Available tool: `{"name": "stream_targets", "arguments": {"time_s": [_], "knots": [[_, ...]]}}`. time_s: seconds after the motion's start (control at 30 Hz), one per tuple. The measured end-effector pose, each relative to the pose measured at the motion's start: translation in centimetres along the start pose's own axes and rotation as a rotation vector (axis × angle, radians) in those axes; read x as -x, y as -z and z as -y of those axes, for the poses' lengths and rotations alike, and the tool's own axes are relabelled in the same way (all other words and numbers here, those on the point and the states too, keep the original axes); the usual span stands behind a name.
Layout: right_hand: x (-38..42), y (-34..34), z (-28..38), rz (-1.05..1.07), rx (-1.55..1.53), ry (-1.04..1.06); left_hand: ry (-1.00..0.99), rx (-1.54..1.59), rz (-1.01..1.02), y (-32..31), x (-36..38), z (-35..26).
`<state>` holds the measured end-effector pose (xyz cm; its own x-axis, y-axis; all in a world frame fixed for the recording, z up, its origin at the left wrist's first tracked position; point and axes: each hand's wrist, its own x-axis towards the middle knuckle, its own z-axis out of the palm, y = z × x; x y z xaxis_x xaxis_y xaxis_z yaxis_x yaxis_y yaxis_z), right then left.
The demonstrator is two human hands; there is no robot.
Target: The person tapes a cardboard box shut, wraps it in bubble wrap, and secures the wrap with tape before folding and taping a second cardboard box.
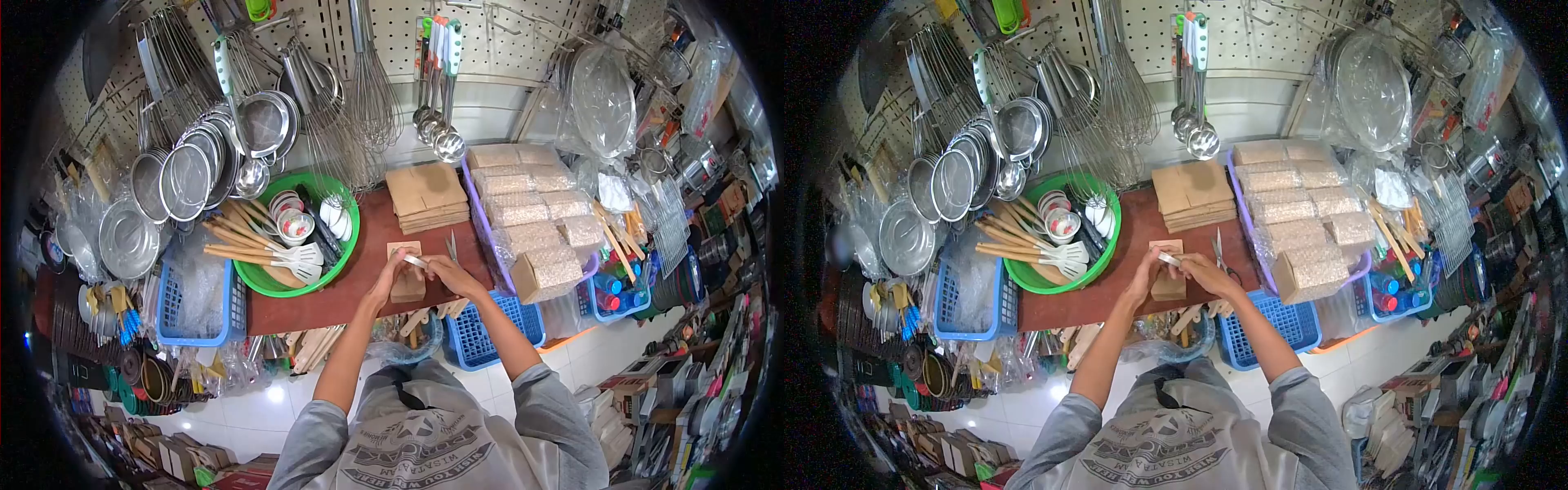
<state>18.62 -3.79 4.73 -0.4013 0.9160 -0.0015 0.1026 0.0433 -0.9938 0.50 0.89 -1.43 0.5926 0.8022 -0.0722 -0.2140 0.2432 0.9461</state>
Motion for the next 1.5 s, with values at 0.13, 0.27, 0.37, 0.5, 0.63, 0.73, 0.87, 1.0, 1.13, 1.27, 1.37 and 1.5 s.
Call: {"name": "stream_targets", "arguments": {"time_s": [0.13, 0.27, 0.37, 0.5, 0.63, 0.73, 0.87, 1.0, 1.13, 1.27, 1.37, 1.5], "knots": [[-0.6, 0.1, -0.3, 0.034, -0.139, -0.004, -0.030, 0.150, 0.119, -0.2, 0.6, -1.5], [-1.3, 1.6, -3.4, 0.100, -0.030, -0.003, 0.002, -0.028, -0.093, -1.5, 0.7, -1.3], [-1.5, 2.0, -3.8, 0.135, -0.058, -0.047, -0.012, -0.066, -0.116, -0.4, 0.2, 0.1], [-1.3, 1.4, -2.6, 0.175, -0.087, 0.091, 0.011, 0.099, -0.080, -0.2, -0.1, -0.1], [-1.3, 1.2, -3.1, 0.080, -0.043, 0.064, 0.036, 0.217, -0.060, -1.3, 0.5, -1.7], [-1.7, 1.4, -4.1, 0.100, -0.077, 0.062, 0.032, 0.218, -0.096, -2.1, 0.7, -2.2], [-1.9, 2.1, -5.3, 0.122, -0.050, 0.055, -0.027, -0.023, -0.152, -0.4, -0.1, 0.5], [-1.9, 2.3, -5.9, 0.142, -0.109, 0.007, 0.066, -0.224, -0.191, -2.1, 0.9, -0.8], [-1.5, 1.6, -4.8, 0.165, -0.154, -0.012, -0.003, -0.086, -0.220, -1.7, 0.6, 0.9], [-1.3, 1.0, -4.4, 0.098, -0.147, 0.030, 0.010, 0.164, -0.153, 0.0, 0.1, 2.3], [-1.2, 1.7, -5.5, 0.091, -0.071, 0.049, 0.003, 0.043, -0.169, 0.3, -0.2, 2.6], [-1.5, 2.7, -6.4, 0.141, -0.044, 0.006, -0.094, -0.212, -0.272, -3.0, 0.5, -0.5]]}}
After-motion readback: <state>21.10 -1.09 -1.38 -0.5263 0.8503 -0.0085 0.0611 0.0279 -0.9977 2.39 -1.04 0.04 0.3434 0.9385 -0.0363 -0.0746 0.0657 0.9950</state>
